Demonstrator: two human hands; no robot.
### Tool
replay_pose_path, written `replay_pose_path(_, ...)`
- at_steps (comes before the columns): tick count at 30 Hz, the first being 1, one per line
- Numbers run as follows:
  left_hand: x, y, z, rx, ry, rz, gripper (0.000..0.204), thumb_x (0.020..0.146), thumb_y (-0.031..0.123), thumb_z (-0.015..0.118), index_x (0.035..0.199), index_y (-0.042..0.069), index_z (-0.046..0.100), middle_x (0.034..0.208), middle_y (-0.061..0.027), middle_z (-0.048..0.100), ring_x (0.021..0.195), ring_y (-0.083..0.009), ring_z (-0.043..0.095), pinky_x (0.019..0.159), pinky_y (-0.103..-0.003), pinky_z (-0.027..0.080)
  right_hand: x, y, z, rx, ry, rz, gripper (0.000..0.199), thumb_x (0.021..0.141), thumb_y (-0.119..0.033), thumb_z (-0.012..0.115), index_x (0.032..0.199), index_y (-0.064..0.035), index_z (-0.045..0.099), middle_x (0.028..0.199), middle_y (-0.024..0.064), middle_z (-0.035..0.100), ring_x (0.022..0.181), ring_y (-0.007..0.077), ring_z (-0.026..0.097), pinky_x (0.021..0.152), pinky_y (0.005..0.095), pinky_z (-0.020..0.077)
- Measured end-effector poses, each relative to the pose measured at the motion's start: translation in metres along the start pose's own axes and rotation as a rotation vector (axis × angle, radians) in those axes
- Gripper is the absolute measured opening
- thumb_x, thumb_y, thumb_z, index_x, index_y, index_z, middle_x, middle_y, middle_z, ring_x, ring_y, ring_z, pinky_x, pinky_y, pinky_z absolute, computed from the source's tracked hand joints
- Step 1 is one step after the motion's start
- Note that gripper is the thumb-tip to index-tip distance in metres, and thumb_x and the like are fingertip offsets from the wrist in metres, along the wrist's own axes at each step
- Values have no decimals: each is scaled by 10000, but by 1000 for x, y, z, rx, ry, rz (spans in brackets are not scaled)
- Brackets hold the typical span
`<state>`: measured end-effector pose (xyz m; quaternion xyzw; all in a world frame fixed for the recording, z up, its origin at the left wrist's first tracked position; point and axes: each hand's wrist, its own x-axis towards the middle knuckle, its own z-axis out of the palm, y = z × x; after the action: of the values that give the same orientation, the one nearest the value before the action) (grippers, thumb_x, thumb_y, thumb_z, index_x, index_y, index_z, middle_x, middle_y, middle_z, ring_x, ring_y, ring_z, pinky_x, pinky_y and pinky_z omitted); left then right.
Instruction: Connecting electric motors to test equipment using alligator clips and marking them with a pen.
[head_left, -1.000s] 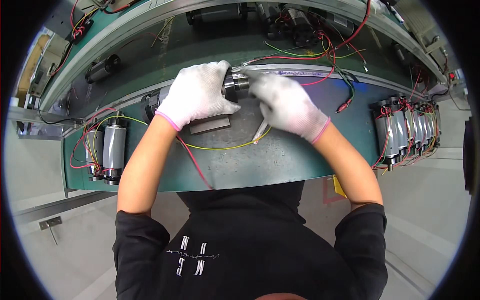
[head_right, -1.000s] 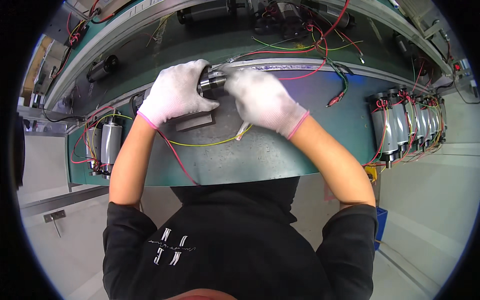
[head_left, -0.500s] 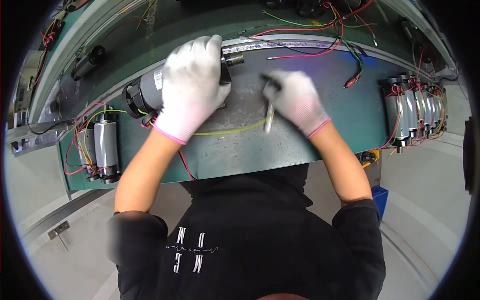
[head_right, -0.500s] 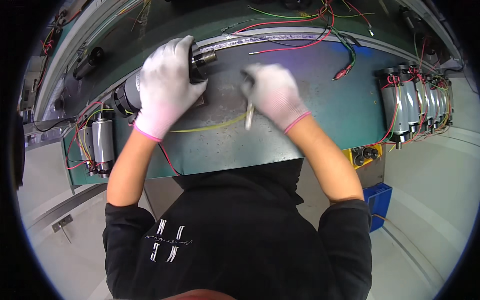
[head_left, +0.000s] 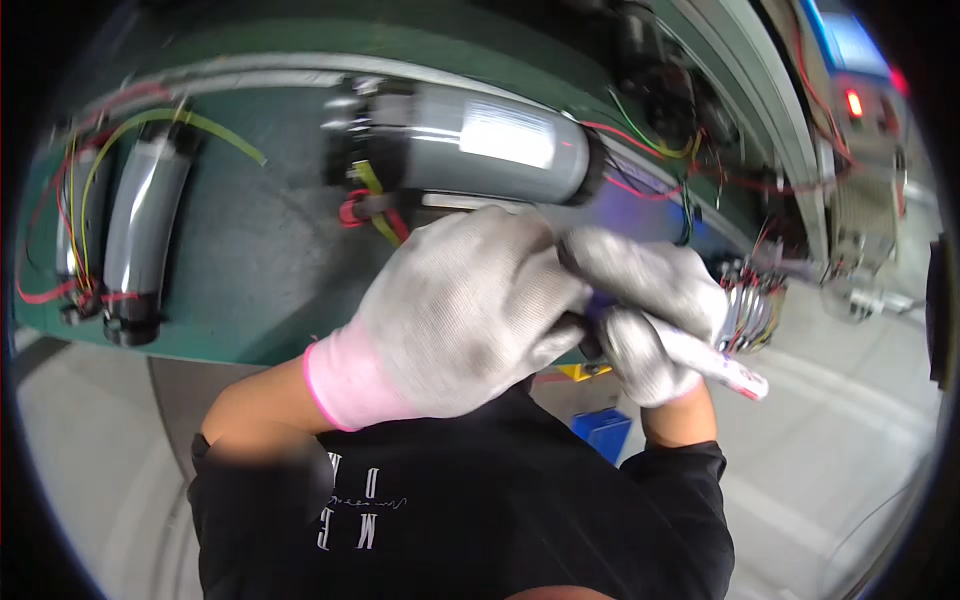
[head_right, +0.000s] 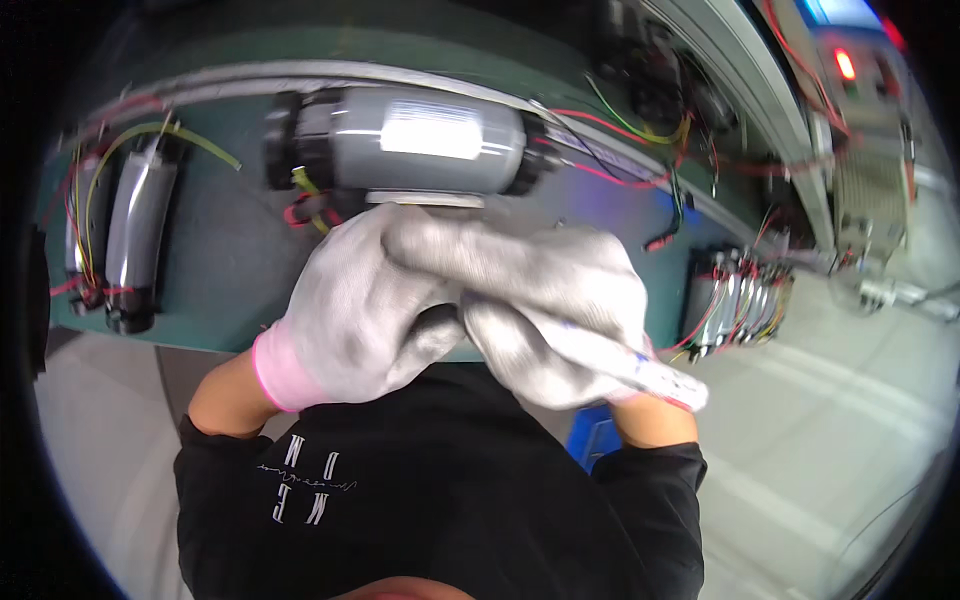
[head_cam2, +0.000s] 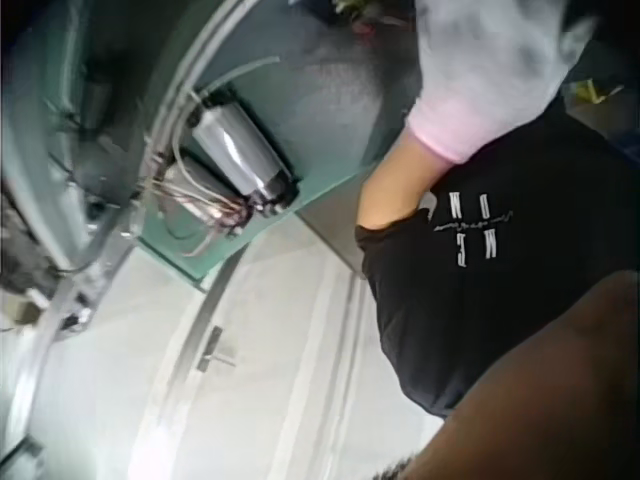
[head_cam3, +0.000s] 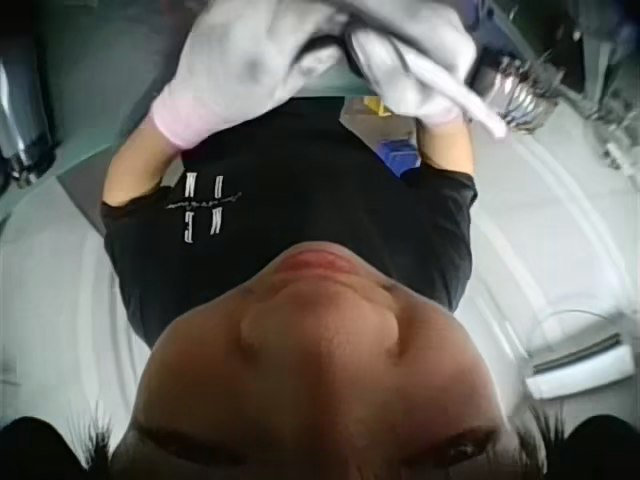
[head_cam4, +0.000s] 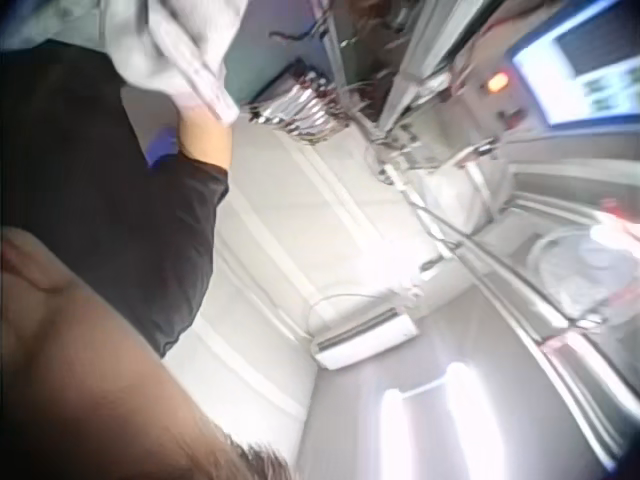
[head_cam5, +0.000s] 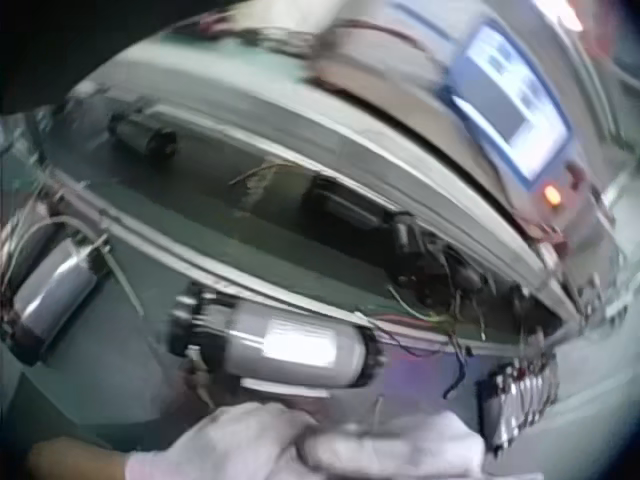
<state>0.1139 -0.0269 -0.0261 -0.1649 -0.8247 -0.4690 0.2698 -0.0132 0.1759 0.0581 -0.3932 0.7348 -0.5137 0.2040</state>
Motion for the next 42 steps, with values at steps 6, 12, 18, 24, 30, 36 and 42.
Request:
replay_pose_path(6, -86, -38, -73, -73, 243, -281, 331, 998, 257, 764, 1199, 1, 700, 995, -131, 738, 822, -304, 726, 760, -387, 595, 117, -27, 16, 237, -342, -65, 434, 984, -331, 726, 1190, 47, 780, 964, 154, 761, 799, 318, 750, 807, 388, 632)
replay_pose_path(12, -135, -67, -85, -60, 482, -623, 280, 1044, 220, 718, 1188, -19, 707, 987, -127, 766, 831, -308, 759, 757, -374, 608, 240, -37, 135, -882, -954, -342, 282, 1061, -209, 607, 1190, 30, 682, 961, 151, 737, 881, 315, 743, 844, 383, 597)
replay_pose_path(18, -160, -70, -87, -92, 313, -581, 287, 1000, 53, 623, 1253, -38, 726, 1131, -160, 782, 991, -247, 760, 896, -337, 586, 268, -33, 210, -1126, -1406, 232, 242, 952, -213, 729, 839, -2, 704, 701, 180, 700, 696, 335, 745, 683, 430, 608)
replay_pose_path(24, -164, -74, -86, -163, 346, -569, 281, 1013, 101, 637, 1240, -27, 741, 1131, -165, 793, 1014, -287, 783, 919, -371, 604, 267, -40, 233, -1242, -1482, 421, 241, 966, -217, 714, 881, 9, 711, 719, 180, 709, 722, 307, 764, 698, 419, 615)
replay_pose_path(30, -163, -74, -88, -144, 300, -556, 282, 1009, 164, 672, 1210, -16, 753, 1096, -172, 797, 991, -306, 789, 913, -406, 614, 264, -40, 237, -1315, -1437, 476, 206, 962, -190, 714, 912, 9, 723, 738, 183, 722, 752, 306, 781, 725, 418, 628)
replay_pose_path(36, -162, -71, -93, -160, 249, -563, 277, 965, 153, 720, 1184, -12, 761, 1058, -168, 794, 965, -305, 788, 901, -406, 614, 264, -38, 228, -1300, -1414, 390, 195, 955, -174, 719, 928, 18, 735, 749, 190, 732, 772, 314, 792, 745, 418, 636)
replay_pose_path(42, -153, -65, -92, -118, 236, -658, 273, 909, 111, 777, 1150, -16, 774, 1028, -161, 790, 932, -281, 782, 875, -371, 609, 263, -36, 221, -1301, -1349, 358, 178, 953, -151, 713, 944, 25, 739, 742, 188, 733, 736, 326, 784, 732, 415, 635)
